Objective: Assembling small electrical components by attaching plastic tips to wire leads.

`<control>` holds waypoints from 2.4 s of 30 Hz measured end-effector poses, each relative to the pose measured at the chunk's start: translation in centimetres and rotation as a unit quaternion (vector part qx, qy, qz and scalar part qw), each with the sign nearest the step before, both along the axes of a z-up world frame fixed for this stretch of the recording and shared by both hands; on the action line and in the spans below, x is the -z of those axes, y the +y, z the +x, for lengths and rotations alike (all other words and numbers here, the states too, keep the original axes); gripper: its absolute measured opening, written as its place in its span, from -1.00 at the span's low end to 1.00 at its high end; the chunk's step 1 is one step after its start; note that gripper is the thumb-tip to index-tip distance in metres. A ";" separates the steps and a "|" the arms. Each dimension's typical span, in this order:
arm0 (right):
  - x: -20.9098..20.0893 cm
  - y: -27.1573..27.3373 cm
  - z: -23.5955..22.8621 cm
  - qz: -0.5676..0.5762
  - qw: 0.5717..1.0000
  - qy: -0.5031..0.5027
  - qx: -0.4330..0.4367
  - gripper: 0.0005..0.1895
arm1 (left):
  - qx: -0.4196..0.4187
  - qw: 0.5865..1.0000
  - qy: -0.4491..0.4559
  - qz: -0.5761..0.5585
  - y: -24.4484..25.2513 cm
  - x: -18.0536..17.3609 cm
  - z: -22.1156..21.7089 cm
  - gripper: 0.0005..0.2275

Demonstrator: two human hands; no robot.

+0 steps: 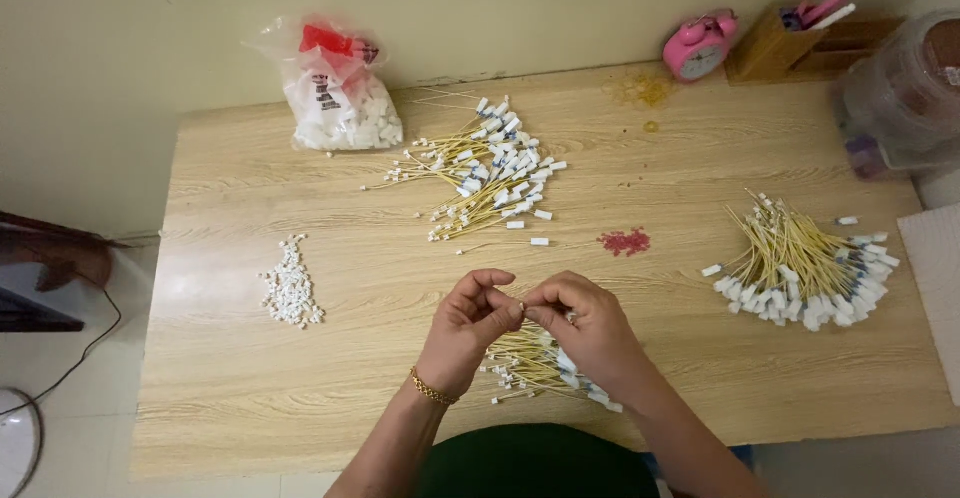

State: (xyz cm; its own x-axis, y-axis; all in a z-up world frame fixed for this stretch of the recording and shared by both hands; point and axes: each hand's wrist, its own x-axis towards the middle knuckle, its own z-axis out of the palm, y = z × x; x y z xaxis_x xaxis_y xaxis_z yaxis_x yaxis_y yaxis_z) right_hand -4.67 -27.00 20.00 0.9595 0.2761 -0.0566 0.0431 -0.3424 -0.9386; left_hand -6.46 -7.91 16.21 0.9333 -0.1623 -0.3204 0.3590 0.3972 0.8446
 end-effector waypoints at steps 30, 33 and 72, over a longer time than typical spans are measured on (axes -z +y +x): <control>15.4 -5.6 5.8 -0.243 0.954 0.098 0.148 -0.74 | 0.130 0.897 0.048 0.419 5.1 10.4 0.8 -0.77; 19.5 -8.0 7.6 -0.268 0.945 -0.103 0.159 -0.69 | 0.110 0.842 0.058 0.524 6.1 11.4 2.1 -0.79; 10.4 -5.6 2.7 0.455 0.832 0.302 0.097 -0.84 | -0.133 0.978 -0.016 0.159 0.2 7.1 1.6 -0.89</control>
